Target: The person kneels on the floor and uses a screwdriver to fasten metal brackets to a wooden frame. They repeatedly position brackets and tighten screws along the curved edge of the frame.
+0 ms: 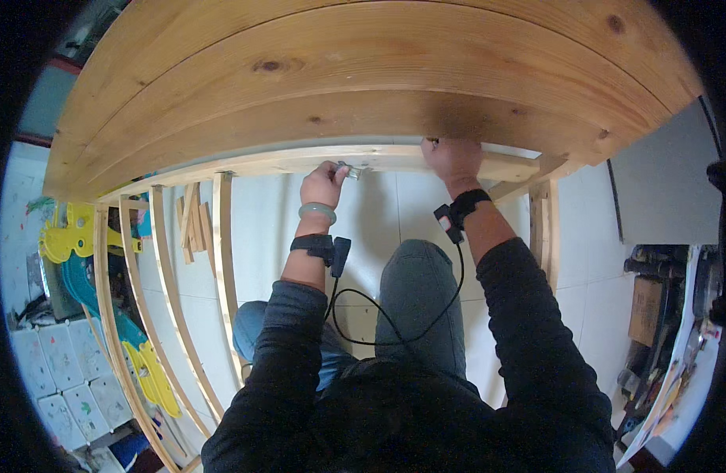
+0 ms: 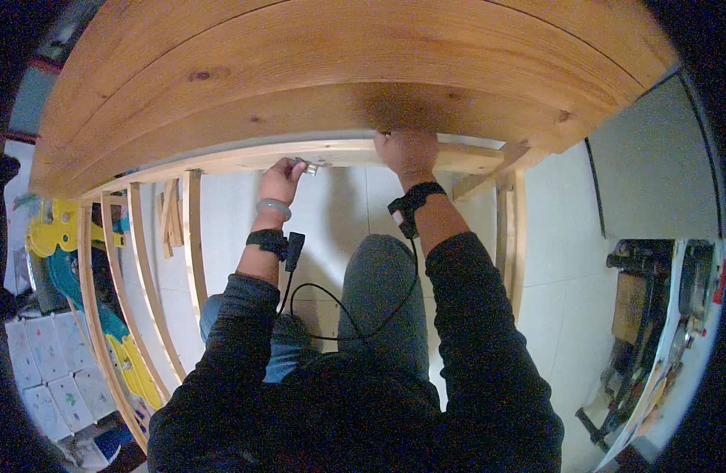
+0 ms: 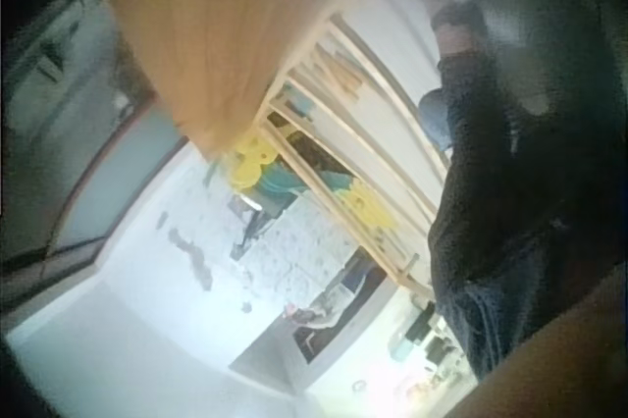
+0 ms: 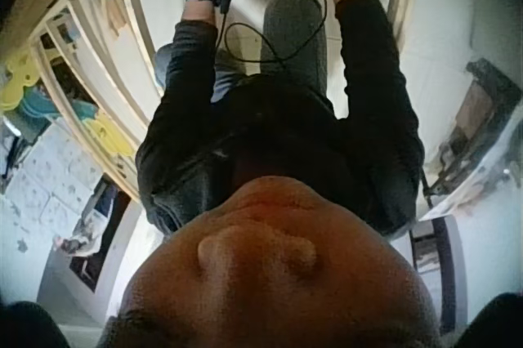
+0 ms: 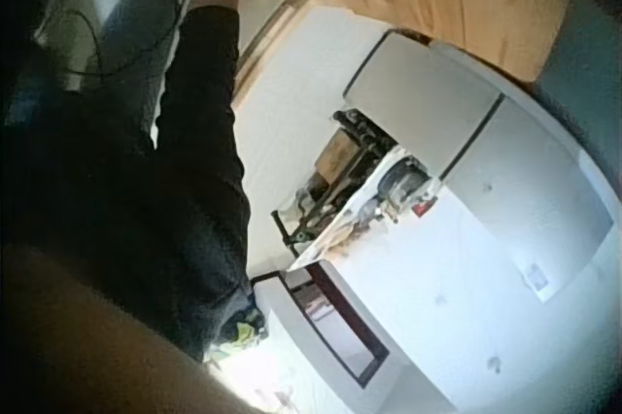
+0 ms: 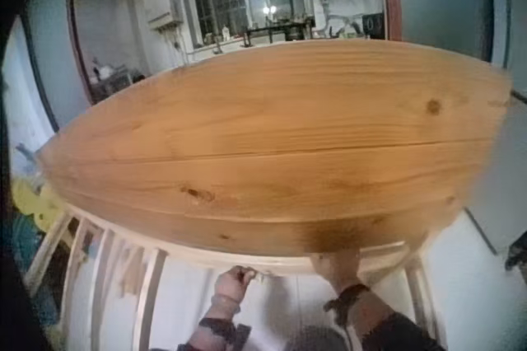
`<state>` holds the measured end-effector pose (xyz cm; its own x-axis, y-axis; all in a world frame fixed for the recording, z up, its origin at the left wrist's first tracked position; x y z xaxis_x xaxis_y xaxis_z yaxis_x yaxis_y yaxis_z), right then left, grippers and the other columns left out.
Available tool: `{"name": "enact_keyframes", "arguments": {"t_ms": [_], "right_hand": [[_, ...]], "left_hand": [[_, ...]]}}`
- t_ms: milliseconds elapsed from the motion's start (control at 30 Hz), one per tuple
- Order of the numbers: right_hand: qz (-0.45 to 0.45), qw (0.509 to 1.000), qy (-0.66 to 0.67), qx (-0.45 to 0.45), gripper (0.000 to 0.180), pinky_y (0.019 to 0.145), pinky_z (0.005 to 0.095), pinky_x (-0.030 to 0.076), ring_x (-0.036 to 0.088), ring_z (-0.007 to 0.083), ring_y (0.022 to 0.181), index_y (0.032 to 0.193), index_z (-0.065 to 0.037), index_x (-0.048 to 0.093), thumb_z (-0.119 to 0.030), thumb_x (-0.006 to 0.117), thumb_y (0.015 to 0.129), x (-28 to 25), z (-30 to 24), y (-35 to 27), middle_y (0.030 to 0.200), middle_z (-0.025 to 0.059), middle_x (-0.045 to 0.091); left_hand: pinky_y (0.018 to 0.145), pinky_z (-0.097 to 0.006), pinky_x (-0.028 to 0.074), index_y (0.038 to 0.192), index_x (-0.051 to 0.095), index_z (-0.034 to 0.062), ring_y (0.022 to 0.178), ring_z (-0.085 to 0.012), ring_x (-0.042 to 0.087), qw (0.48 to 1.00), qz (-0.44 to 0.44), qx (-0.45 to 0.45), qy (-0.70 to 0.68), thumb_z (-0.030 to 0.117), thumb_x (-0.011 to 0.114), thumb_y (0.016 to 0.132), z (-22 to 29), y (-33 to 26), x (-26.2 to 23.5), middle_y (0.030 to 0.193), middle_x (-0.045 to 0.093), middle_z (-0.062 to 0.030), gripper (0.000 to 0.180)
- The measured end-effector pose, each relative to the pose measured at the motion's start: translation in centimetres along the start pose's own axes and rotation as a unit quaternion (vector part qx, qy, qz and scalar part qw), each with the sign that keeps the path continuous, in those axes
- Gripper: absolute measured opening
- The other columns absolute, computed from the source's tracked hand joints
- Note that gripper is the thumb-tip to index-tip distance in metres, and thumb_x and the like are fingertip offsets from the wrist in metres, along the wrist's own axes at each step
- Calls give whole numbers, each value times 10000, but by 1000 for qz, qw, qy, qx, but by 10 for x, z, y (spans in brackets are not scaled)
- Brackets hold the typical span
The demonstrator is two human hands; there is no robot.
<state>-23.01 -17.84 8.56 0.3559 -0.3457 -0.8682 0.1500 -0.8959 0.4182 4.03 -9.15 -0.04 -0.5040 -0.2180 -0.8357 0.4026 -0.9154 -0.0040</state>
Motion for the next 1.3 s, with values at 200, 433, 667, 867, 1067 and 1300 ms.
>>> {"name": "enact_keyframes", "arguments": {"t_ms": [200,433,667,867,1067,1300], "right_hand": [[11,1000,25,3,366,729,432,487,611,314,830,952,-113,662,-353,590,686,-5,-19,-2,894,140,638],[-34,999,7,3,354,709,437,491,615,323,798,922,-118,672,-366,591,683,2,-18,-2,865,133,642],[4,999,-34,8,313,663,440,502,620,344,722,843,-94,683,-346,565,701,6,-19,-5,802,148,648],[-51,998,-33,-23,285,742,443,494,617,326,806,916,-140,662,-338,572,730,22,-17,-3,877,112,655],[-118,961,-86,-235,198,708,420,475,608,323,795,888,-76,610,-237,582,776,17,-83,-10,810,136,630],[-289,848,-155,-416,164,630,408,488,620,316,756,915,-86,567,-135,558,759,27,-223,-41,807,119,621]], "left_hand": [[570,-240,427,832,615,63,625,-96,506,923,-12,-58,-380,218,695,799,-46,1,20,741,607,6,177],[627,-213,435,798,533,46,654,-78,514,868,124,21,-481,104,676,808,-33,-10,19,713,583,-2,154],[580,-225,418,764,529,55,614,-66,466,874,188,-66,-442,146,698,788,-38,-19,27,676,553,17,194],[589,-210,401,779,538,48,626,-55,452,916,113,-66,-380,143,693,791,-35,-18,25,709,551,12,182],[739,-273,498,1158,543,20,794,-139,606,933,-37,-65,-352,121,655,806,-74,-36,7,888,643,-77,383],[811,-341,466,1073,610,91,883,-252,602,938,102,168,-284,163,557,865,-46,-60,-75,979,646,-88,226]]}}
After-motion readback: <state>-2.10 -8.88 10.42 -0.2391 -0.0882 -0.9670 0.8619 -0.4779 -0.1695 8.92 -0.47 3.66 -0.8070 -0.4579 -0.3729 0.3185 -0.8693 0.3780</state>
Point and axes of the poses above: each hand's wrist, its own y-axis towards the middle knuckle, its own x-axis out of the palm, z = x × y, the point moved 10 cm from there along y, towards the middle knuckle
